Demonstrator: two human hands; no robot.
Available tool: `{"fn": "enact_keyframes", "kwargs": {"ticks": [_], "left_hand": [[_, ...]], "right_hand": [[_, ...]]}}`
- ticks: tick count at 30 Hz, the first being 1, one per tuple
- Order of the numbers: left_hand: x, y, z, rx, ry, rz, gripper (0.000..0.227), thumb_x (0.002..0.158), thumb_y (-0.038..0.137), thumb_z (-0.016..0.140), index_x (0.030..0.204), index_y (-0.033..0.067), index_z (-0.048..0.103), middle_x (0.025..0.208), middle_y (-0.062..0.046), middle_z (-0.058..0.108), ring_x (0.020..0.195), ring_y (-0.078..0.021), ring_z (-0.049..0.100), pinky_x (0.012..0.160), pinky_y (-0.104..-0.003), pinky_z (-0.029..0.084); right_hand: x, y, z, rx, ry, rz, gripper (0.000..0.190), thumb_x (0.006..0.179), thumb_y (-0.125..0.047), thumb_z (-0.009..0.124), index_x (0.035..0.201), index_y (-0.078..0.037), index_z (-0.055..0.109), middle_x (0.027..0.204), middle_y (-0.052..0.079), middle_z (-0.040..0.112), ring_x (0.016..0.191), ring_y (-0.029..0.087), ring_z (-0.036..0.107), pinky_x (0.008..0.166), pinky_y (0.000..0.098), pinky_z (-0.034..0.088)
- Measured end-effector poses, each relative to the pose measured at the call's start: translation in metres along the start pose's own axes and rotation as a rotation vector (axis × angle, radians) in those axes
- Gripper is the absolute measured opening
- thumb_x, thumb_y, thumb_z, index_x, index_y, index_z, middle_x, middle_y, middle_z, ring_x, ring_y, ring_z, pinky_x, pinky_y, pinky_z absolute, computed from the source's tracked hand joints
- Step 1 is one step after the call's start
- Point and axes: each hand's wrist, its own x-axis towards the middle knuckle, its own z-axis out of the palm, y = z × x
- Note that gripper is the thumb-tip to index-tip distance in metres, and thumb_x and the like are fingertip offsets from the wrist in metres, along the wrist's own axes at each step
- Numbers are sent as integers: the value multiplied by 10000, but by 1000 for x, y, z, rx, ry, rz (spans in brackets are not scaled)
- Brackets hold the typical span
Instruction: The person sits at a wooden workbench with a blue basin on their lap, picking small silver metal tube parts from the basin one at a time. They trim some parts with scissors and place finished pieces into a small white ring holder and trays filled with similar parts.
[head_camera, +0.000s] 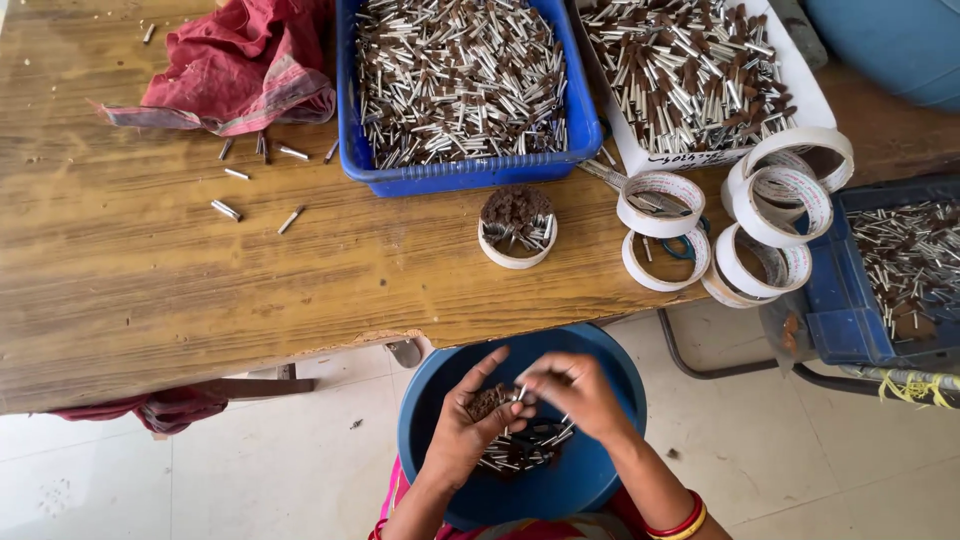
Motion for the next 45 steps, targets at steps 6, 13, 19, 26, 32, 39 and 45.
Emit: {"fn": "enact_keyframes", "kwargs": {"ticks": [6,13,19,26,32,39,45], "left_hand": [[-2,1,1,9,11,4,731,914,-66,660,1572,88,382,1098,-136,743,946,-193,733,812,-295,617],[0,-13,-5,-54,-17,-18,730,918,-51,658,1568,90,359,1078,-150,737,936,-200,736,821,-299,624],[8,-25,-11,-270,160,-148,603,929,-8,652,1496,44,452,1074,-142,737,934,-234,750,800,-342,637],[5,-30,-14,-235,141,-163,494,945,7,645,1415,85,515,1077,-136,740,961,-223,748,793,-328,634],[11,-24,-18,-98,140,-108,589,933,17,637,1499,67,480,1110,-135,767,981,-205,762,817,-301,644],[10,-30,-3,-51,3,-45,719,922,-25,677,1574,75,392,1053,-117,726,963,-195,745,809,-301,632],[1,-21,-1,27,-18,-31,767,904,-44,689,1582,102,364,1048,-132,747,897,-177,738,779,-295,632]], "right_hand": [[4,-17,4,112,-31,68,314,891,-363,717,947,-55,742,778,19,749,687,64,686,592,191,518],[9,7,2,37,47,90,169,993,-166,692,931,-19,747,731,-23,651,630,46,577,556,192,459],[14,14,-5,219,139,10,240,1034,-227,635,944,-15,699,724,-12,624,606,58,526,526,221,387],[2,24,-1,199,68,237,307,1016,-285,601,994,-17,748,602,-73,498,501,25,352,452,221,259],[-33,-3,-32,246,183,10,313,1069,-266,596,977,-2,737,589,-91,442,498,17,343,444,225,259],[-32,29,-25,-171,-4,58,309,1074,-231,581,1197,2,742,923,-39,755,823,6,627,708,195,523],[-14,-7,1,50,-35,105,284,959,-196,696,1130,25,744,839,24,755,734,60,677,674,219,552]]}}
